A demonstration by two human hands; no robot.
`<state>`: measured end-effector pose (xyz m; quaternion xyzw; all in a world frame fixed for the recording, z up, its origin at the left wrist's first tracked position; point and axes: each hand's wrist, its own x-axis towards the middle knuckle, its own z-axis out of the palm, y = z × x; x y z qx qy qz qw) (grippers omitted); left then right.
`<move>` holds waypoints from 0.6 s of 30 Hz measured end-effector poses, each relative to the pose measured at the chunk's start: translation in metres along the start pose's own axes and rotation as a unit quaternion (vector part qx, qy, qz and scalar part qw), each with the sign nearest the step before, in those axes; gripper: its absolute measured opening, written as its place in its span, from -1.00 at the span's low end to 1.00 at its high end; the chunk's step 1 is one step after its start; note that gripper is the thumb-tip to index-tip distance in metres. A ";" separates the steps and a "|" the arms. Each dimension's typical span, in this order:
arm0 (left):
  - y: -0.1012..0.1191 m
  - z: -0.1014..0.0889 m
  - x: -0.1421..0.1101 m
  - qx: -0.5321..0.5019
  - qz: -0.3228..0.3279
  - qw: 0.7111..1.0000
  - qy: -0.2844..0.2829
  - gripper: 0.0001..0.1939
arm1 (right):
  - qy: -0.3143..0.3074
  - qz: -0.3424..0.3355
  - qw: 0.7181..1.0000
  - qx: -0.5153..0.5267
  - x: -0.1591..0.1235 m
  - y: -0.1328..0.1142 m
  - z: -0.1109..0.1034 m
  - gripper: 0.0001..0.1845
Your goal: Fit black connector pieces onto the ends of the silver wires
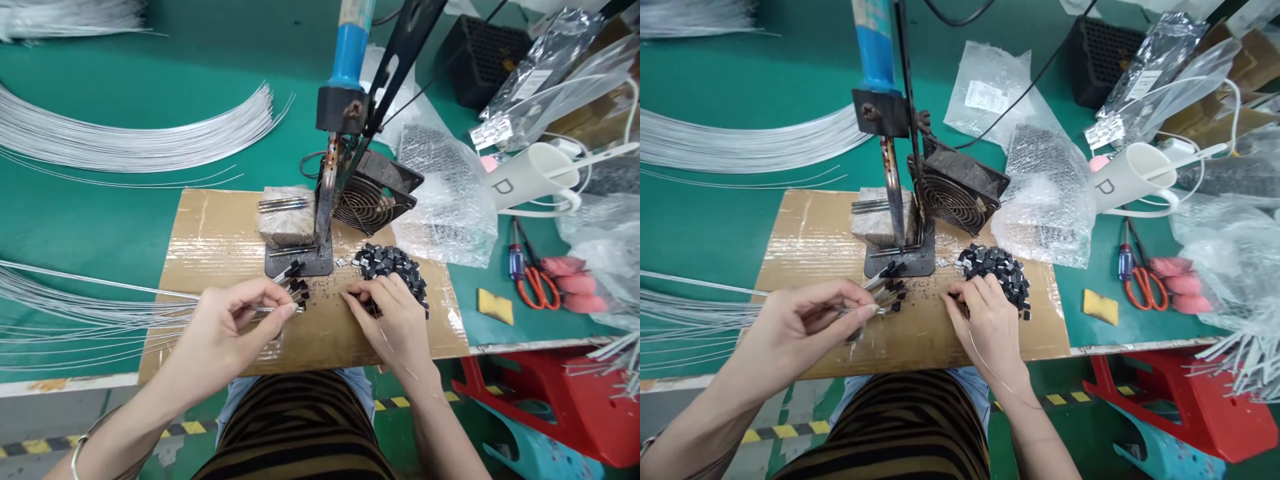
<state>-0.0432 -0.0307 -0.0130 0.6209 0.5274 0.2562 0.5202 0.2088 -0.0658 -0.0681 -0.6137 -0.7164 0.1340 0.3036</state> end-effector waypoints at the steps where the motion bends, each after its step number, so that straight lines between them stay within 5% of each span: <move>1: 0.000 0.000 0.001 -0.008 0.004 1.000 0.002 -0.89 | 0.005 0.002 1.000 0.001 0.000 -0.001 0.000 -0.89; 7: 0.003 0.000 0.005 -0.025 0.010 1.000 -0.004 -0.90 | 0.068 0.080 0.991 0.081 -0.003 -0.014 -0.005 -0.99; 18: 0.007 0.004 0.010 -0.026 -0.026 0.999 0.000 -0.89 | 0.084 0.218 0.915 0.329 0.005 -0.037 -0.003 -0.87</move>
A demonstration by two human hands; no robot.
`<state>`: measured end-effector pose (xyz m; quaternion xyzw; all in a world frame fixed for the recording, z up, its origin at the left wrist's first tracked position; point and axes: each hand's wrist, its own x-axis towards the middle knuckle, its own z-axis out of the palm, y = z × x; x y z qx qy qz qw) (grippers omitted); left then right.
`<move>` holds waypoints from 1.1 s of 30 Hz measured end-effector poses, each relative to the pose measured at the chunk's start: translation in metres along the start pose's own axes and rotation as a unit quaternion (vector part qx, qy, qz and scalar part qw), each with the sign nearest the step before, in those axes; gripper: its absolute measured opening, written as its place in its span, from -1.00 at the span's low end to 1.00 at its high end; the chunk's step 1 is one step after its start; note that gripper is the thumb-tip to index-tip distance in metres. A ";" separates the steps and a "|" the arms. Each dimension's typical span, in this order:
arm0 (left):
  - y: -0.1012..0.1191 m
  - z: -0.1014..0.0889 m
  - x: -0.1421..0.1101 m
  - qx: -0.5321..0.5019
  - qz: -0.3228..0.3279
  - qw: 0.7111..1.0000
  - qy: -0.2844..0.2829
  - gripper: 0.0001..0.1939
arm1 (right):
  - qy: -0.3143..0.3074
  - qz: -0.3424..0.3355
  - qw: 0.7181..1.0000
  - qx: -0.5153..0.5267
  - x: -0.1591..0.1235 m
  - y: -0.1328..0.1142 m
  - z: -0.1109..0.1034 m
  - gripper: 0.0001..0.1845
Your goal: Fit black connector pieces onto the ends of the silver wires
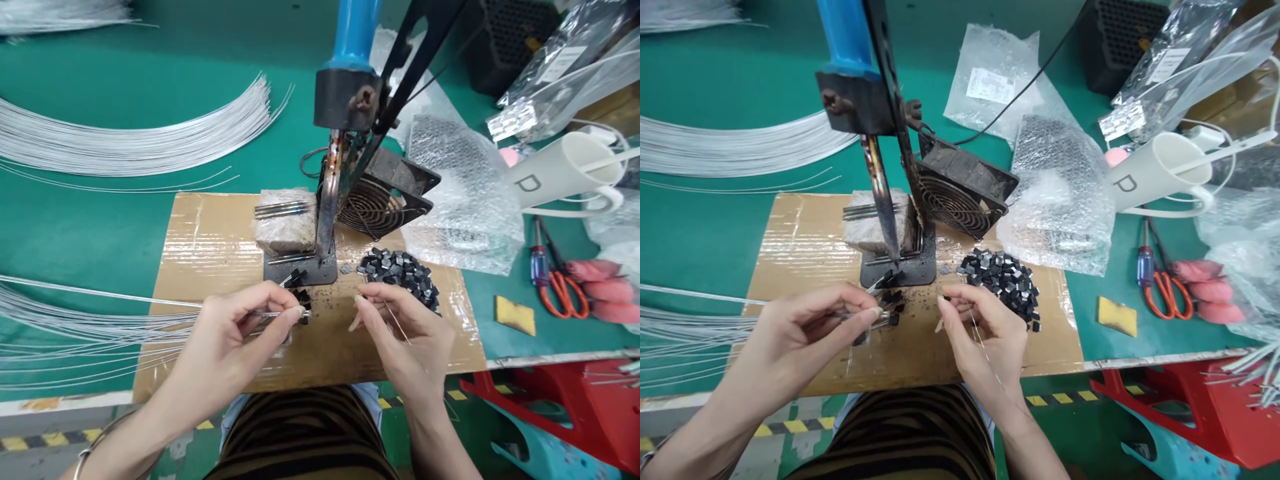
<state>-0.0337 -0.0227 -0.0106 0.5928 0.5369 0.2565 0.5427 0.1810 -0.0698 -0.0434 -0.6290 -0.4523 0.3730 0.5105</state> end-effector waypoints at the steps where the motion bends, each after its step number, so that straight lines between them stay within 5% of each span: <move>1: 0.001 0.001 0.000 0.002 -0.003 1.000 0.003 -0.89 | -0.009 0.005 1.000 0.016 0.000 -0.001 0.002 -0.86; 14: 0.000 0.002 0.003 0.010 -0.026 0.999 -0.020 -0.83 | -0.156 -0.016 0.985 0.075 -0.001 -0.008 0.017 -0.67; 33: 0.003 0.001 0.003 0.042 -0.026 0.999 -0.014 -0.81 | -0.114 0.041 0.987 0.105 0.001 -0.009 0.018 -0.86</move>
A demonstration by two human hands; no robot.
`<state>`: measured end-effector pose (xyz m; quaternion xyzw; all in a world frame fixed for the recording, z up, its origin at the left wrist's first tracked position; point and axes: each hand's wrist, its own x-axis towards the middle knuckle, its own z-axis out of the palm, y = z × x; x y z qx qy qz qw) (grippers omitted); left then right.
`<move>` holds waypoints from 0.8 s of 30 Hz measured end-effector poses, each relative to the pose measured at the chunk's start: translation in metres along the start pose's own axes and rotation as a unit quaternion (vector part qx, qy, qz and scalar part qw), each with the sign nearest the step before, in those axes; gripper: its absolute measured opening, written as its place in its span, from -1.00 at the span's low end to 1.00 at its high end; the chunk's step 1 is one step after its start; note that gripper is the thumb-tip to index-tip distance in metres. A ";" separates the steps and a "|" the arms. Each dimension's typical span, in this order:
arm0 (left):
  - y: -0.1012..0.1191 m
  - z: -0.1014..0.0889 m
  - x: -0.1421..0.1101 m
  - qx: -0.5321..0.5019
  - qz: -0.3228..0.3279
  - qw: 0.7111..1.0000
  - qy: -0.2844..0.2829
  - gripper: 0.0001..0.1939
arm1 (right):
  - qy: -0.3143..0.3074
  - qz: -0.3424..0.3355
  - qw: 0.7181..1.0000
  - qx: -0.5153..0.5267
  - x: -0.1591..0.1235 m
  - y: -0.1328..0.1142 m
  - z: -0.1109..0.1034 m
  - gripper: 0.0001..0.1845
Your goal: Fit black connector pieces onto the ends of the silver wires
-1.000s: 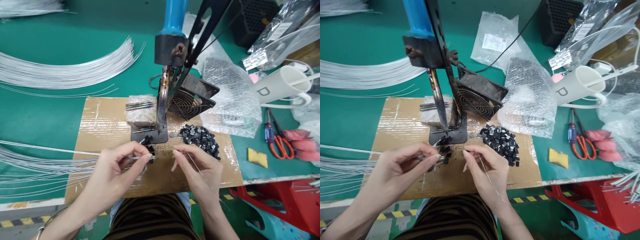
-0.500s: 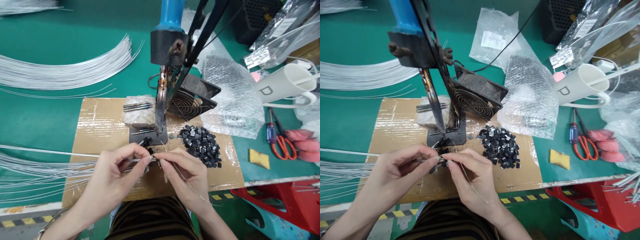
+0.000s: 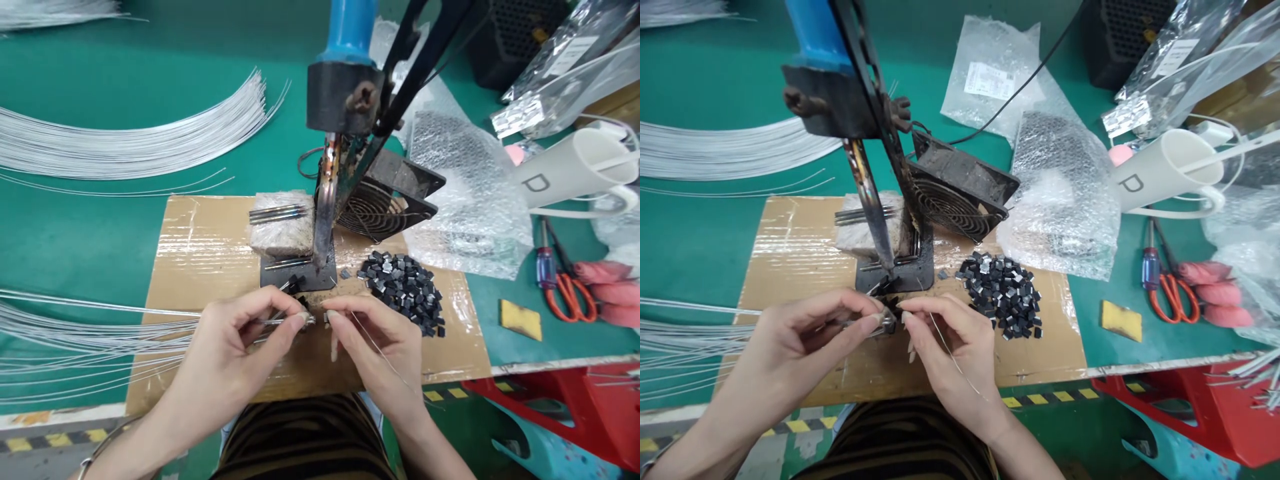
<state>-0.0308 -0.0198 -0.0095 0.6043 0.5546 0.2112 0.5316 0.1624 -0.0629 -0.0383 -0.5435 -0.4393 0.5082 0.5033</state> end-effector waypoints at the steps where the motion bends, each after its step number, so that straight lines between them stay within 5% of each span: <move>1: 0.000 0.000 0.000 -0.001 0.001 1.000 -0.005 -0.81 | 0.000 0.008 1.000 0.012 0.000 0.000 0.001 -0.88; 9: 0.003 0.004 0.002 -0.091 -0.011 0.995 -0.027 -0.85 | -0.006 0.028 0.997 0.065 0.000 0.002 0.007 -0.87; 24: 0.006 0.007 0.002 -0.108 -0.001 0.994 -0.006 -0.87 | 0.013 0.018 0.998 0.067 0.000 0.003 0.009 -0.89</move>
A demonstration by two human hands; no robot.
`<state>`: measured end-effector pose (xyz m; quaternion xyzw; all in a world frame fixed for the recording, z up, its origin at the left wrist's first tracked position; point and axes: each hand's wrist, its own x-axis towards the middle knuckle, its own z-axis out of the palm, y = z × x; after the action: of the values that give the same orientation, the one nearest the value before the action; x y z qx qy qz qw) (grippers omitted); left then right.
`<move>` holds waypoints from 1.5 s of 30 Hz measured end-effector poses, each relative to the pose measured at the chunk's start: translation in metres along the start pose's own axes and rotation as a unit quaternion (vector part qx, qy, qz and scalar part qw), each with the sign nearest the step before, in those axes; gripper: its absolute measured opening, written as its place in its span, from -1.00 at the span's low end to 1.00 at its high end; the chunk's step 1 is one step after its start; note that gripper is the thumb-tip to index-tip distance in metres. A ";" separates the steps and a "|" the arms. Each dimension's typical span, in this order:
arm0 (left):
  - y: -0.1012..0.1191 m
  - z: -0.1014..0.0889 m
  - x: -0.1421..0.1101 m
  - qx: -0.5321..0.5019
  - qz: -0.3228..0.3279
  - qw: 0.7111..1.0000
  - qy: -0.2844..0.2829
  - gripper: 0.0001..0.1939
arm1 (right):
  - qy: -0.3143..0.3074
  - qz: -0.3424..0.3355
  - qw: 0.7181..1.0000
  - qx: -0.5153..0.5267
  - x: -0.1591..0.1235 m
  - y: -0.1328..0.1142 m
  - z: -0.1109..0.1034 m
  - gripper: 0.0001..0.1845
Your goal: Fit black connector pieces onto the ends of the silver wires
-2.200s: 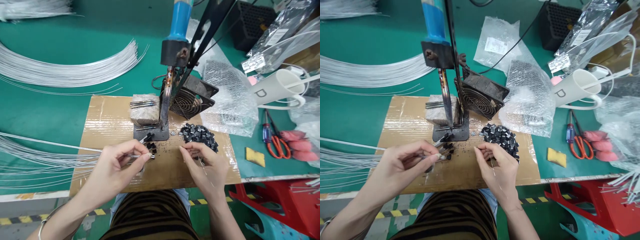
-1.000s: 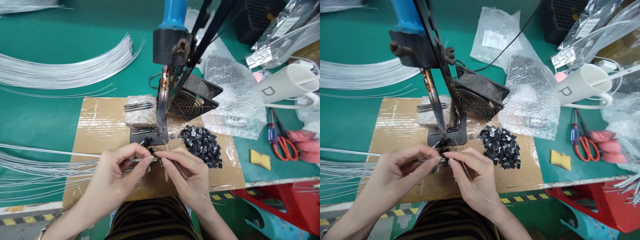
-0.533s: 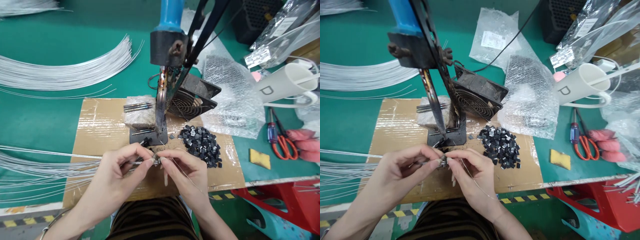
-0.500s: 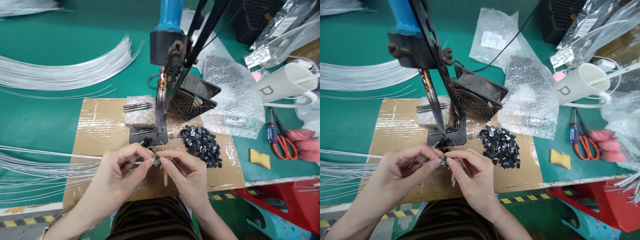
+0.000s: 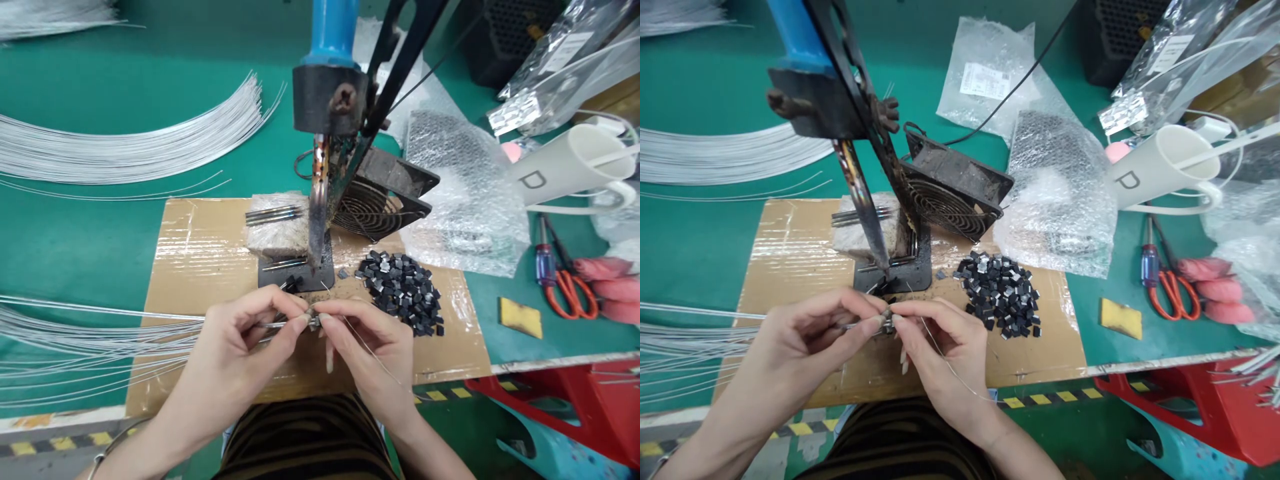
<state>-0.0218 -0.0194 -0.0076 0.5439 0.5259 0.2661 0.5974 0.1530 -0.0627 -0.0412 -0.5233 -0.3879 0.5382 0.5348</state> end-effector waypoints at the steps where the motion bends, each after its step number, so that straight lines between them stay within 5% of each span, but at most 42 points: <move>1: 0.000 0.000 0.000 -0.001 0.000 1.000 0.002 -0.87 | 0.001 -0.001 1.000 0.003 0.000 0.000 0.000 -0.89; 6: 0.001 0.003 0.000 -0.009 0.006 1.000 0.011 -0.90 | 0.003 -0.016 1.000 0.003 -0.002 0.002 0.000 -0.86; 12: 0.003 0.005 0.004 0.007 0.020 0.999 0.030 -0.89 | 0.022 -0.083 0.987 -0.139 -0.008 0.004 -0.009 -0.65; 18: 0.002 0.003 0.007 0.041 0.023 0.998 0.047 -0.88 | 0.009 -0.053 0.987 -0.153 -0.011 -0.005 -0.013 -0.56; 24: 0.004 0.003 0.010 0.044 0.032 0.996 0.070 -0.88 | 0.013 -0.082 0.979 -0.187 -0.008 -0.004 -0.017 -0.87; 35: 0.009 0.004 0.020 0.035 0.047 0.995 0.085 -0.90 | -0.029 -0.060 0.995 -0.078 0.001 -0.012 -0.011 -0.81; 45: 0.014 0.002 0.029 0.055 0.063 0.991 0.108 -0.91 | -0.017 -0.073 0.994 -0.083 0.013 -0.016 -0.006 -0.77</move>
<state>-0.0073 0.0092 -0.0043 0.5759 0.5659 0.3310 0.4884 0.1633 -0.0485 -0.0289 -0.5267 -0.4779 0.4724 0.5207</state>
